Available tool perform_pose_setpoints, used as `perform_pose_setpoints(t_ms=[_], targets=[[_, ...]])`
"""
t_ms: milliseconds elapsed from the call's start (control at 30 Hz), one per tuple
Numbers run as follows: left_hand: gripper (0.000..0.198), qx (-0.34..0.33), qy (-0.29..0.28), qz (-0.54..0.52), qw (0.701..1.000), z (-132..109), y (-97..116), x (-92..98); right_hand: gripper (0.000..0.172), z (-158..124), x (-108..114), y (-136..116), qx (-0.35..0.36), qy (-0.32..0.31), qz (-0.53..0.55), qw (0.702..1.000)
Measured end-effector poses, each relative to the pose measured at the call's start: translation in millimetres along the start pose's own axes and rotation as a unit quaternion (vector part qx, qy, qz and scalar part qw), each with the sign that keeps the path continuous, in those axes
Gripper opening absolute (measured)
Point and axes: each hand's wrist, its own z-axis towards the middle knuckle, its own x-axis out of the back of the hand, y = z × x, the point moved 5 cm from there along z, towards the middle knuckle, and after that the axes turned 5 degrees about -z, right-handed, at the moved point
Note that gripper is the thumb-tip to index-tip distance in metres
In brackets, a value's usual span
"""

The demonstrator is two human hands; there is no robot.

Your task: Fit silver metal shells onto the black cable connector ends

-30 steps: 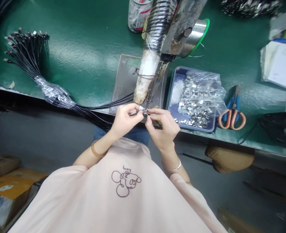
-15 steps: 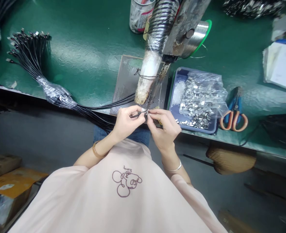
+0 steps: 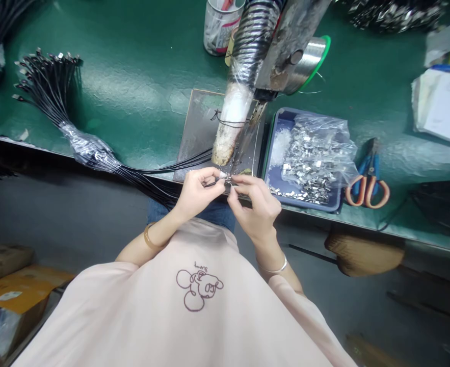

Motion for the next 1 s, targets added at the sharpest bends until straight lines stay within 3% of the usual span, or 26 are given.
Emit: perform_pose_setpoints(t_ms=[100,167,267,333,400,433,500,533,600,700,800,900,1000], targets=[[0.014,0.016,-0.009,-0.038,0.999,0,-3,-0.5,0.017,2,5,2,-0.027,-0.013,0.028,0.999],[0.015,0.045,-0.054,-0.065,0.995,-1,-4,-1.8,0.014,1,13,3,-0.059,-0.036,0.051,0.996],[0.015,0.130,-0.223,-0.102,0.961,-8,-7,-7.1,0.009,-3,34,10,-0.123,-0.018,0.081,0.989],[0.015,0.177,-0.349,-0.106,0.914,-16,-6,-8.9,0.003,-5,56,20,-0.146,0.085,0.060,0.984],[0.014,0.196,-0.450,-0.102,0.865,-24,-4,-8.9,0.011,-5,71,34,-0.169,0.159,-0.006,0.973],[0.014,0.200,-0.485,-0.101,0.845,-26,-3,-8.9,0.017,-3,72,44,-0.190,0.132,-0.047,0.972],[0.018,0.203,-0.519,-0.102,0.824,-29,-2,-9.3,0.023,2,63,65,-0.221,0.018,-0.120,0.968],[0.021,0.202,-0.518,-0.102,0.825,-29,-2,-9.9,0.024,4,56,75,-0.227,-0.058,-0.139,0.962],[0.028,0.197,-0.482,-0.105,0.847,-26,-2,-11.0,0.020,5,44,92,-0.229,-0.150,-0.148,0.950],[0.037,0.187,-0.379,-0.125,0.897,-19,-1,-12.1,0.011,6,32,107,-0.228,-0.219,-0.132,0.940],[0.047,0.171,-0.272,-0.155,0.934,-14,1,-12.9,0.006,8,23,112,-0.229,-0.256,-0.119,0.932],[0.054,0.157,-0.191,-0.174,0.953,-10,-2,-12.6,0.003,10,21,111,-0.244,-0.271,-0.101,0.926],[0.053,0.157,-0.150,-0.179,0.960,-9,-8,-11.6,0.005,12,28,105,-0.273,-0.217,-0.089,0.933]])
